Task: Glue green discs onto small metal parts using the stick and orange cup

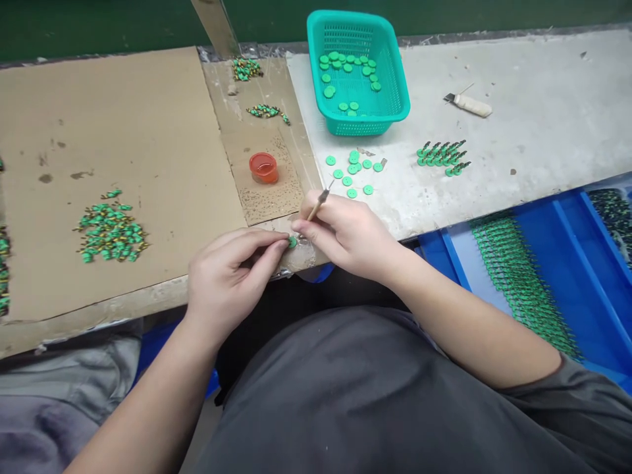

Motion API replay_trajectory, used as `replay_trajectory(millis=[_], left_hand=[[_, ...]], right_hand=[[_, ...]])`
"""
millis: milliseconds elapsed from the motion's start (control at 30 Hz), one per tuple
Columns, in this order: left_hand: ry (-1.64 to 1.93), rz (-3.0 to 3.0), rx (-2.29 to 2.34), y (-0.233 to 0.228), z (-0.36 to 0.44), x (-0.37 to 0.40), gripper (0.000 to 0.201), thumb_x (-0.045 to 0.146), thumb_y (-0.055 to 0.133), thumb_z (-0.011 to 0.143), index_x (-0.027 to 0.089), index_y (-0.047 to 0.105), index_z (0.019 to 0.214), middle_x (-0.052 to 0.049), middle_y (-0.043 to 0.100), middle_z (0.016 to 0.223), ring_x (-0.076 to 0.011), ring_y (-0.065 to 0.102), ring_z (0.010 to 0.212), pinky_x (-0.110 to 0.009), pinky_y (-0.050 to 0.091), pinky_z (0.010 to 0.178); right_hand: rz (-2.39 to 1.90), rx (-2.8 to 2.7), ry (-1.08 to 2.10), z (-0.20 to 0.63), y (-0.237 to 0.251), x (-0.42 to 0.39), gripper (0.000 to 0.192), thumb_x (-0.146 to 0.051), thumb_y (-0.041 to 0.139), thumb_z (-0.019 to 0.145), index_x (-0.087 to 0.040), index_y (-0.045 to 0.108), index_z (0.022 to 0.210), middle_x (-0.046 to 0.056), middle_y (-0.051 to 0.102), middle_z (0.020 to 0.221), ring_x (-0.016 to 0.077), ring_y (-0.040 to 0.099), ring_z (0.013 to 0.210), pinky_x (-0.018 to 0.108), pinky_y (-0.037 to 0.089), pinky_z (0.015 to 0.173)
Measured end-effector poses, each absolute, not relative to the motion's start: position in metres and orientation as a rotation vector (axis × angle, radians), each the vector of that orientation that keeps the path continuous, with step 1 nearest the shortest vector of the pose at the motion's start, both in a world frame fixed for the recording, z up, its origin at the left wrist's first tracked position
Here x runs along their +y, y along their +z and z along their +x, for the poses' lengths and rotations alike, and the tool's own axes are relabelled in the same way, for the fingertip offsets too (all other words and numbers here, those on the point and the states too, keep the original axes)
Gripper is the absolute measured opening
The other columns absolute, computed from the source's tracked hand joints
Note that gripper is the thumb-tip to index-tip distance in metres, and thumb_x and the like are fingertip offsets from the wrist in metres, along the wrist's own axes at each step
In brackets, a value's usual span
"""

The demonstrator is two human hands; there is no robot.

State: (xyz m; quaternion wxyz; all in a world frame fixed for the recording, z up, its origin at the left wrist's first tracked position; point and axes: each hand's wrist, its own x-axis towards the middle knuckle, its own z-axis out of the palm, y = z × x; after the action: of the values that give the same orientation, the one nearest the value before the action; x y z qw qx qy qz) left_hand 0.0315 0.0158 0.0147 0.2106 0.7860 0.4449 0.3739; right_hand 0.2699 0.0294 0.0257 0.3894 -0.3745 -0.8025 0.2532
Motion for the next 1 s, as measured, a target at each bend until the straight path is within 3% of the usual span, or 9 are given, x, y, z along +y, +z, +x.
replay_trajectory(millis=[200,433,633,1000], left_hand=[[1.05,2.201,1.227,0.012,0.031,0.016,0.01,0.025,0.078,0.106,0.03,0.087,0.107,0.003,0.088,0.101,-0.0145,0.082,0.091,-0.026,0.062,0.088],[1.069,2.226,1.231,0.011,0.031,0.015,0.008,0.024,0.078,0.106,0.028,0.086,0.108,0.002,0.088,0.103,-0.0146,0.082,0.094,-0.026,0.062,0.09],[1.048,2.23,1.25,0.012,0.031,0.015,0.009,0.026,0.077,0.107,0.029,0.085,0.105,0.002,0.088,0.101,-0.015,0.082,0.092,-0.026,0.062,0.088],[1.056,2.206,1.231,0.015,0.033,0.015,0.009,0.027,0.077,0.107,0.029,0.085,0.106,0.002,0.088,0.1,-0.0147,0.082,0.091,-0.026,0.061,0.087]], right_hand=[[-0.951,-2.113,0.719,0.264,0.029,0.034,0.025,-0.031,0.048,0.124,-0.024,0.06,0.103,0.002,0.074,0.106,0.0184,0.073,0.102,0.031,0.057,0.093],[-0.928,-2.131,0.759,0.261,0.03,0.038,0.02,-0.036,0.054,0.121,-0.024,0.066,0.11,0.005,0.076,0.101,0.0221,0.074,0.094,0.034,0.059,0.094],[-0.887,-2.126,0.749,0.254,0.026,0.045,0.023,-0.039,0.055,0.12,-0.026,0.065,0.105,0.005,0.078,0.104,0.0211,0.074,0.096,0.033,0.06,0.097],[-0.957,-1.994,0.611,0.259,0.023,0.019,0.019,-0.033,0.052,0.124,-0.023,0.064,0.114,0.004,0.079,0.115,0.018,0.078,0.11,0.032,0.061,0.098]])
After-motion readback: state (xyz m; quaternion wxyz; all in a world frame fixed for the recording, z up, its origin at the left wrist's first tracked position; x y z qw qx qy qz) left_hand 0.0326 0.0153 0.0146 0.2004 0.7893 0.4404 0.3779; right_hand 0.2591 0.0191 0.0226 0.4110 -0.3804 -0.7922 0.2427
